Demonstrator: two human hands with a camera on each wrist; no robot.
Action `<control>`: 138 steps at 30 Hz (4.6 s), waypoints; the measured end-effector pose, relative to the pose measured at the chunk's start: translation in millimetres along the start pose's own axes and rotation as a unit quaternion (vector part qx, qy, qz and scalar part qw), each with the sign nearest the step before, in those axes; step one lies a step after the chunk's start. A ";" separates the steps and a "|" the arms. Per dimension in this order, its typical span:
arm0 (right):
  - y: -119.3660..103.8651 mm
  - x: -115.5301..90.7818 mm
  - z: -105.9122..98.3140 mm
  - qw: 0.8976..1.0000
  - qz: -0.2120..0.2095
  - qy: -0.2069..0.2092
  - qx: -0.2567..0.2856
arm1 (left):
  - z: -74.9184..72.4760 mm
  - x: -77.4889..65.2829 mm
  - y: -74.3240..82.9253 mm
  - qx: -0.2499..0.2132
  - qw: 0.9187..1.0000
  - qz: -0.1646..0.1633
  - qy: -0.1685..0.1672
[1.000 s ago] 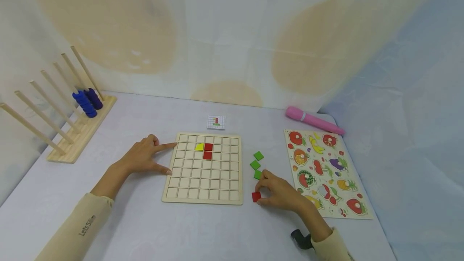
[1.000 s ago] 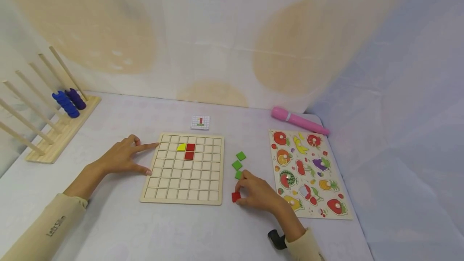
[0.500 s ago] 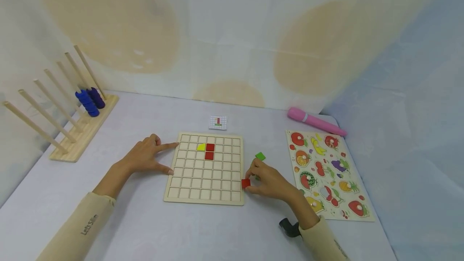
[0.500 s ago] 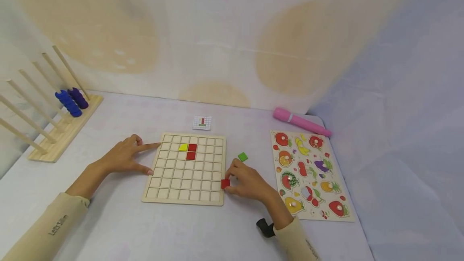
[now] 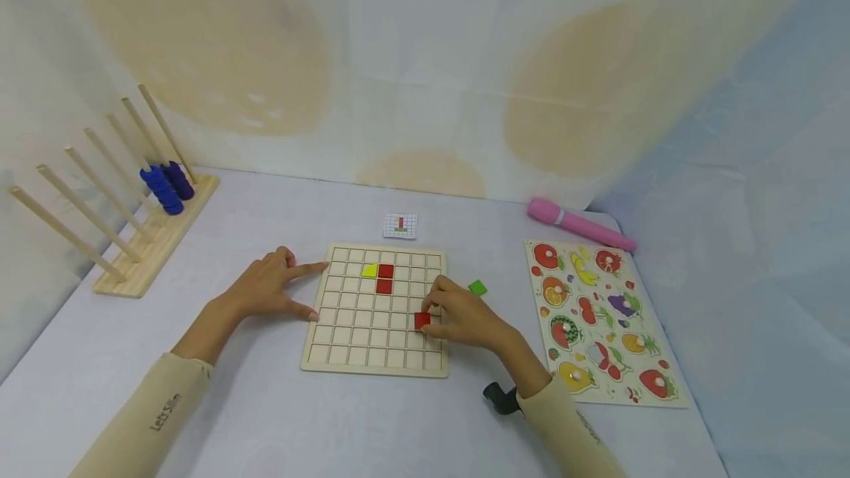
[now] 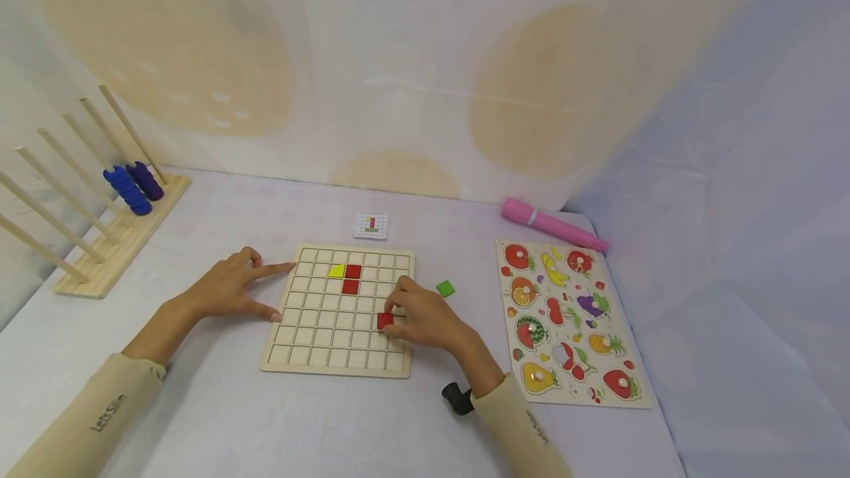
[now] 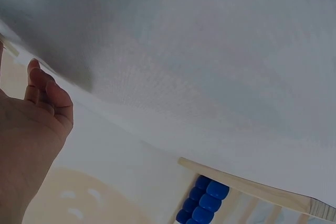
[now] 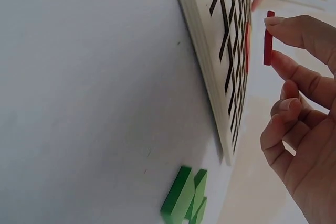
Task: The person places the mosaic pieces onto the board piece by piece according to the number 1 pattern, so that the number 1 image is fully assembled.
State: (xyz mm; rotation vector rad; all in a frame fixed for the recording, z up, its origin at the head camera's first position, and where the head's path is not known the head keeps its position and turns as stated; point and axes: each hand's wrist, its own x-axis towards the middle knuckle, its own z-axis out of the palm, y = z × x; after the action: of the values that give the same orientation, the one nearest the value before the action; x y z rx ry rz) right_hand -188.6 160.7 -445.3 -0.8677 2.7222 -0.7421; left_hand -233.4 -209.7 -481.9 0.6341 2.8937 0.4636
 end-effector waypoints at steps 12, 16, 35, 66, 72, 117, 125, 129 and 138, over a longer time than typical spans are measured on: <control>-14.6 32.9 6.0 0.999 0.008 -0.013 -0.041 | 0.3 -0.2 -2.7 0.005 1.000 0.008 0.000; -19.5 43.5 7.2 0.998 0.001 -0.017 -0.060 | 0.5 0.0 -2.6 0.005 1.000 0.009 0.004; -24.6 64.9 22.3 0.993 -0.004 -0.023 -0.116 | -0.9 -1.1 -1.5 0.000 1.000 0.016 0.005; -18.7 47.9 8.1 0.998 0.012 0.001 -0.055 | -0.4 -1.2 -1.1 0.001 1.000 0.004 -0.002; -2.6 36.9 1.0 0.999 0.037 0.009 -0.022 | -0.1 -0.7 -1.3 0.002 1.000 0.005 -0.001; 97.6 -24.7 -34.3 0.990 0.122 0.055 0.043 | -2.7 -1.3 1.7 -0.010 1.000 -0.004 -0.003; 95.8 -24.4 -34.1 0.988 0.144 0.047 0.032 | -1.2 -0.8 -1.2 -0.007 1.000 -0.002 -0.005; 95.8 -25.3 -32.2 0.987 0.150 0.055 0.023 | -0.9 -0.6 -1.6 -0.004 1.000 -0.003 -0.006; 95.1 -27.3 -26.5 0.987 0.138 0.083 -0.003 | -2.1 -0.4 -0.8 -0.003 1.000 -0.001 -0.006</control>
State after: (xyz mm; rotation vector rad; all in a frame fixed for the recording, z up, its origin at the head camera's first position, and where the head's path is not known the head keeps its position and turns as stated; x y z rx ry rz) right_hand -221.5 254.3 -470.8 -0.4295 2.9076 -0.7771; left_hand -233.8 -211.2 -480.2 0.6303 2.8811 0.4670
